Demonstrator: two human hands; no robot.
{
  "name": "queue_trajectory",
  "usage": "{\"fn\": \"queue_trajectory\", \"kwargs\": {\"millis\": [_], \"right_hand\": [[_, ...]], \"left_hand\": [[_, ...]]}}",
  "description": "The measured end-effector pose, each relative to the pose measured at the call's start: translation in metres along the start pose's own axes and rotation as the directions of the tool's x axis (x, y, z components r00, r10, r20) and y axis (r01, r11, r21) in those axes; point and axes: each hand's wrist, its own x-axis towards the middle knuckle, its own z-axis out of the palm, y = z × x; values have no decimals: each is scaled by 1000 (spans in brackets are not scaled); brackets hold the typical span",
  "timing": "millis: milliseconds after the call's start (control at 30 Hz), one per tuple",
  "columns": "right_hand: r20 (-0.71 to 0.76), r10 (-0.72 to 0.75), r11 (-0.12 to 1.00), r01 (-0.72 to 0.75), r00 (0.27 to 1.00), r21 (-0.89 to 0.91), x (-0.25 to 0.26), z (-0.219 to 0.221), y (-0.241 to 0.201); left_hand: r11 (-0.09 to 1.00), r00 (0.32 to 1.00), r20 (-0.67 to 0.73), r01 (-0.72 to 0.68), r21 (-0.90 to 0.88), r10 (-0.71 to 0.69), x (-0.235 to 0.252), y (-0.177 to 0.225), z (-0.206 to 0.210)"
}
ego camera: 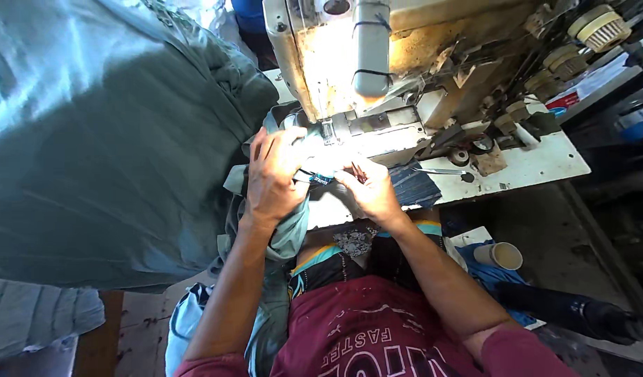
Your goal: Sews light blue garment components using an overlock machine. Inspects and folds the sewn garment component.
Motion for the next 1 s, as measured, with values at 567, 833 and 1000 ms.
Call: {"fn": "queue_trajectory", "kwargs": {"millis": [567,833,1000], "right_hand": [[-173,92,987,-113,981,-117,-65,-96,-1],[-270,-85,969,16,959,-247,-48,-144,-38],[-296,-205,931,93,933,-352,-31,-179,-58]], "left_hand": [[979,966,-183,161,-124,-182,5,13,-1],[823,810,173,567,8,-560,64,-10,7],[817,771,269,546,187,-577,74,-2,14]]}}
